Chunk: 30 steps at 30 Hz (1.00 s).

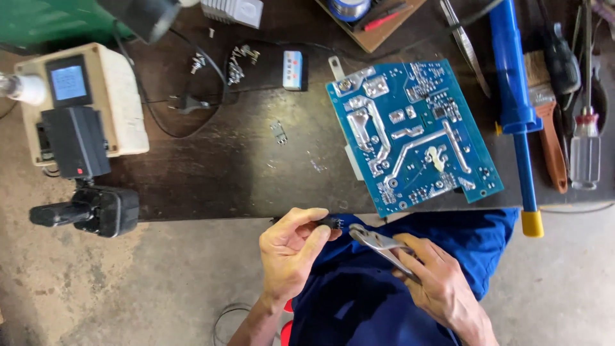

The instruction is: Testing a circuit board with a multimeter and trimming component leads with pliers.

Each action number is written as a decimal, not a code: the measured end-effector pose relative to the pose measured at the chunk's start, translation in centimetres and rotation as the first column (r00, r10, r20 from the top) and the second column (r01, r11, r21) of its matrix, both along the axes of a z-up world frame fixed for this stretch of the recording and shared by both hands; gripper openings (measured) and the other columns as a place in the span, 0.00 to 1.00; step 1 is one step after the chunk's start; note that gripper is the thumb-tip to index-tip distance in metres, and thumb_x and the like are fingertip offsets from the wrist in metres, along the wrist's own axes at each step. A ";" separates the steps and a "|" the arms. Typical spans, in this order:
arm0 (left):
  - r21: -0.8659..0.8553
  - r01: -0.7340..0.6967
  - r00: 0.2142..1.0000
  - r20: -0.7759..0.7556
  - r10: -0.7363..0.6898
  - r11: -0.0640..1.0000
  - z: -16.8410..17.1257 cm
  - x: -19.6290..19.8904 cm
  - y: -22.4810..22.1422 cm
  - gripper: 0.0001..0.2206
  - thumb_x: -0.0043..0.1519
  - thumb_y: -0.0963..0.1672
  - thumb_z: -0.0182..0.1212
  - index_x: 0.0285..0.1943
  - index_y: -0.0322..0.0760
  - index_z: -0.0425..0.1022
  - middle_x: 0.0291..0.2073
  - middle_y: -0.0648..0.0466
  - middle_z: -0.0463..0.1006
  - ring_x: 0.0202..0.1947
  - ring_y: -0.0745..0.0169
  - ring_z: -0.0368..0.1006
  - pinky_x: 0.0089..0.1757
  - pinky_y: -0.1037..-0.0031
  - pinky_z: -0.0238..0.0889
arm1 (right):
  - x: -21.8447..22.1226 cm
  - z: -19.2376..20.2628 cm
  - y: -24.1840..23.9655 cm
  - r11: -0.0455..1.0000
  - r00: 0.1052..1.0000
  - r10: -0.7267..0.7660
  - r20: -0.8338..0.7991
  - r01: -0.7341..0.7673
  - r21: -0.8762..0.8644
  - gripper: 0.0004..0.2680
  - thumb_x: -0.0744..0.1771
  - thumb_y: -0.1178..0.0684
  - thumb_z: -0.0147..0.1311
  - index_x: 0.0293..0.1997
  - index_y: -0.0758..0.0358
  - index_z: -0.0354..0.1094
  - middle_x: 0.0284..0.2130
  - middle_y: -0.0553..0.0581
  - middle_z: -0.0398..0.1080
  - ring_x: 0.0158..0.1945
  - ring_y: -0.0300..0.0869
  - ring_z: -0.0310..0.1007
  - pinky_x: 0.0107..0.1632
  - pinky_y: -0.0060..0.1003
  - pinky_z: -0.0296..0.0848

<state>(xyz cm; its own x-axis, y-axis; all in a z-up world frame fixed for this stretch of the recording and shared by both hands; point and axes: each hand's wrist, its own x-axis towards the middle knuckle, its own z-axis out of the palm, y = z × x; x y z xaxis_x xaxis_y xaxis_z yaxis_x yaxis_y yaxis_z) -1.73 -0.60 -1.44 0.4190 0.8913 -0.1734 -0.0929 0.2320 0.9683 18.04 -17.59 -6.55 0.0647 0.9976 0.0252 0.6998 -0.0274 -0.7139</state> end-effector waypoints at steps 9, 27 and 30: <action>0.142 0.003 0.999 -0.049 0.004 0.990 -0.3 0.1 -1.0 0.13 0.63 0.34 0.60 0.56 0.25 0.76 0.40 0.44 0.77 0.36 0.57 0.80 0.47 0.69 0.85 | -0.2 -1.0 0.0 0.998 0.999 0.035 -0.027 -0.034 0.047 0.13 0.68 0.55 0.56 0.58 0.65 0.67 0.51 0.66 0.70 0.42 0.52 0.76 0.42 0.43 0.80; 0.254 0.065 0.983 -0.181 -0.019 0.965 -0.1 0.3 -1.3 0.13 0.60 0.33 0.63 0.53 0.26 0.79 0.39 0.43 0.80 0.35 0.63 0.77 0.38 0.82 0.75 | -0.1 -1.2 -0.2 0.994 0.995 0.058 -0.082 -0.050 0.095 0.12 0.69 0.52 0.54 0.53 0.70 0.70 0.49 0.70 0.70 0.41 0.55 0.75 0.43 0.43 0.79; 0.272 0.080 0.980 -0.200 -0.025 0.959 -0.1 0.2 -1.3 0.12 0.60 0.33 0.64 0.53 0.26 0.79 0.38 0.44 0.80 0.33 0.63 0.76 0.36 0.82 0.74 | 0.0 -1.6 -0.4 0.994 0.995 0.058 -0.076 -0.050 0.101 0.11 0.68 0.52 0.55 0.52 0.70 0.70 0.48 0.68 0.70 0.41 0.54 0.75 0.42 0.43 0.78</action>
